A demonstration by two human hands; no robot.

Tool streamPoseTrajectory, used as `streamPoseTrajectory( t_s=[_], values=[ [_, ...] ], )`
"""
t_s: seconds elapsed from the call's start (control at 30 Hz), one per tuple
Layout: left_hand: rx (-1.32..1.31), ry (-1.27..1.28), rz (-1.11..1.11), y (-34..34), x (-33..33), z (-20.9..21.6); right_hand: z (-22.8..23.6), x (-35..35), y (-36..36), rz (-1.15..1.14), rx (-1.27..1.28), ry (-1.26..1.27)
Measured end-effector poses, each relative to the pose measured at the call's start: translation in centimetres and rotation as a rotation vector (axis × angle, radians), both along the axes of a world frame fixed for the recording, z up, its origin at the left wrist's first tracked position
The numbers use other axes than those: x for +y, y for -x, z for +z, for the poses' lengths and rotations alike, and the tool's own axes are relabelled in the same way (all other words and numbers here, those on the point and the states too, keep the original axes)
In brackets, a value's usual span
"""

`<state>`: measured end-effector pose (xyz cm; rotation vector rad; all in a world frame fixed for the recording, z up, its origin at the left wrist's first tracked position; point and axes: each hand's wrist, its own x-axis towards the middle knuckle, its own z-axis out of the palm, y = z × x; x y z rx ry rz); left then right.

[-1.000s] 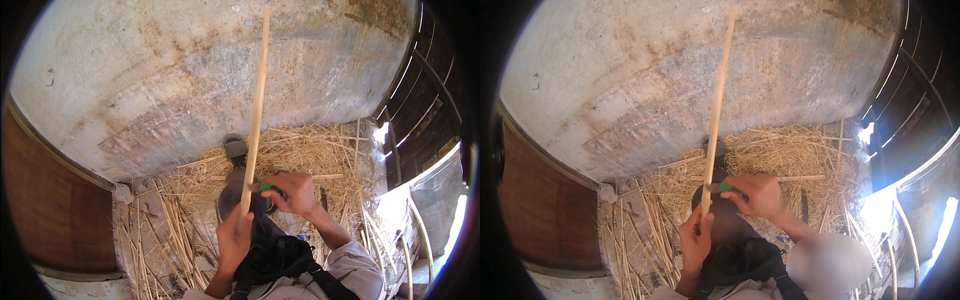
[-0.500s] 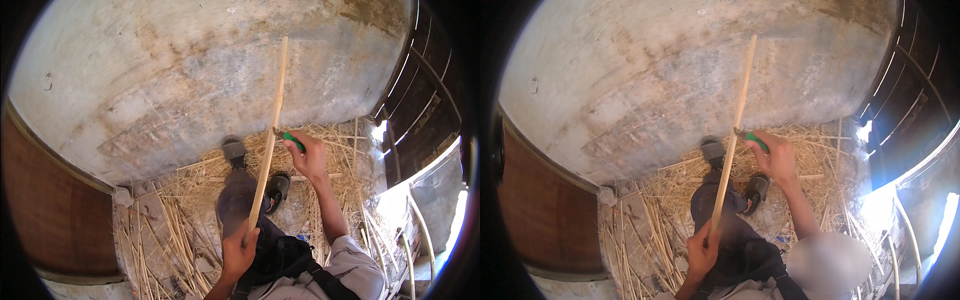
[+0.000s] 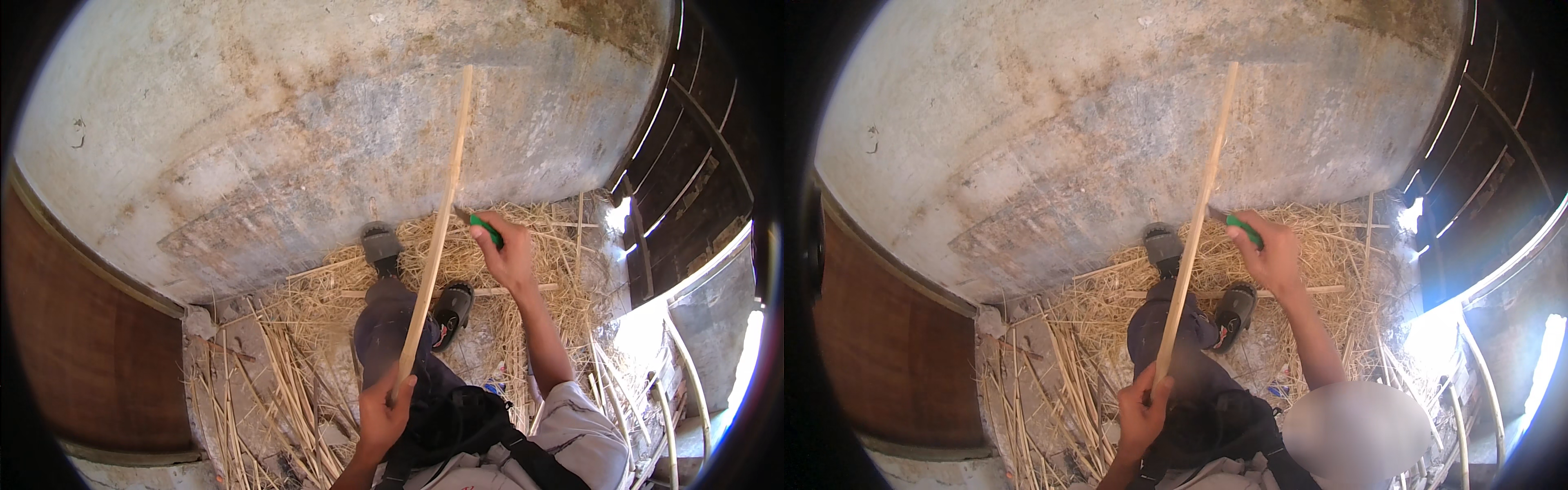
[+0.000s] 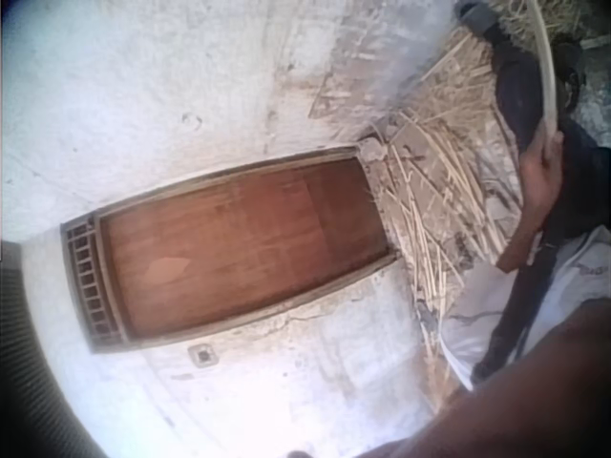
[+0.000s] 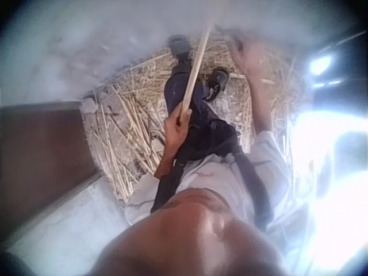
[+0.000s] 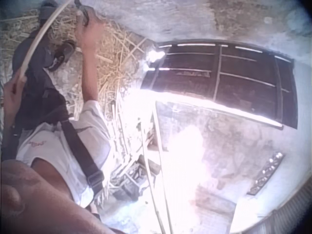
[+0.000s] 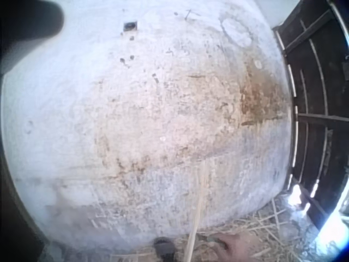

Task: The person carves and peels shavings from a long wooden stick using a green utility knife.

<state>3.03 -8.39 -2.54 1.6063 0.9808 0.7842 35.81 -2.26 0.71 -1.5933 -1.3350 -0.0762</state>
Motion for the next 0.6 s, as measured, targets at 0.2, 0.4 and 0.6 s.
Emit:
streamPoseTrajectory(
  t_s=[0.2, 0.4, 0.6],
  values=[
    [0.008, -0.062, 0.057, -0.7, 1.5, 0.5, -1.0, -2.6, 4.2, 0.313, -0.098, -0.07],
    [-0.08, -0.086, 0.081, -1.7, 2.1, 0.9, -1.2, -4.5, 6.9, 0.437, -0.251, -0.001],
    [-0.11, -0.099, 0.102, -2.2, 2.2, 0.8, -1.5, -4.7, 7.4, 0.394, -0.293, -0.013]
  ],
)
